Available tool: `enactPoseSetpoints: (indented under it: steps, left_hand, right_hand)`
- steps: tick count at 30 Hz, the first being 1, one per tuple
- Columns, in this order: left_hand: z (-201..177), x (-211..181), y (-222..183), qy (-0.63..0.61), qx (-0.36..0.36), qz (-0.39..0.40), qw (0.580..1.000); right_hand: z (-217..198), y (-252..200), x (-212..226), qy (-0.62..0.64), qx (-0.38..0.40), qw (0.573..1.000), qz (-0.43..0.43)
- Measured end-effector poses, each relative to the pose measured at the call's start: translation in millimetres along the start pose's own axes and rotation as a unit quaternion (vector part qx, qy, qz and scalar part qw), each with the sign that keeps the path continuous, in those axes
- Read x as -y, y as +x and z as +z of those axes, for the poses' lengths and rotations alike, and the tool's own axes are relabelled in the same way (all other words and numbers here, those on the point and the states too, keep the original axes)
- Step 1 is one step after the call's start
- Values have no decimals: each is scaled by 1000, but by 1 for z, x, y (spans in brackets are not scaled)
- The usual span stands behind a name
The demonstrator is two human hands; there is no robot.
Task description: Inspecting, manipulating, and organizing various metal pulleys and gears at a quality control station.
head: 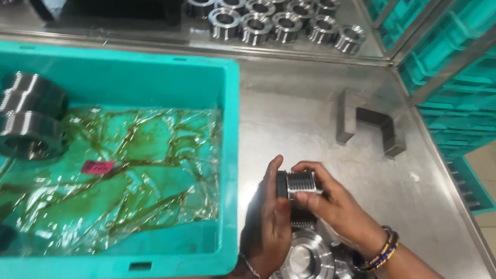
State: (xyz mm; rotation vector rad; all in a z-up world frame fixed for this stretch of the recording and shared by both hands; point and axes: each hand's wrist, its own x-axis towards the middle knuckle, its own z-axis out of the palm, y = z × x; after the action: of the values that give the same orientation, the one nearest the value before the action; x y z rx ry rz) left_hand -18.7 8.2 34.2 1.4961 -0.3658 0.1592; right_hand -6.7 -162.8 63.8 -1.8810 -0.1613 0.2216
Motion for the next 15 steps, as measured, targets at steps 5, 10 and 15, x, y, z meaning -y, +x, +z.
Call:
enactPoseSetpoints:
  steps: [5,10,15]
  left_hand:
    - [3,11,4,-175,3,-182,968]
    - [11,15,12,-385,-88,-263,880]
    - [14,34,10,-349,-111,-267,892]
  right_hand:
    - [3,-6,21,-39,11,998,-46]
    - [-25,-19,51,-257,-12,952,-168]
    - [-86,-6,22,-342,-91,933,-62]
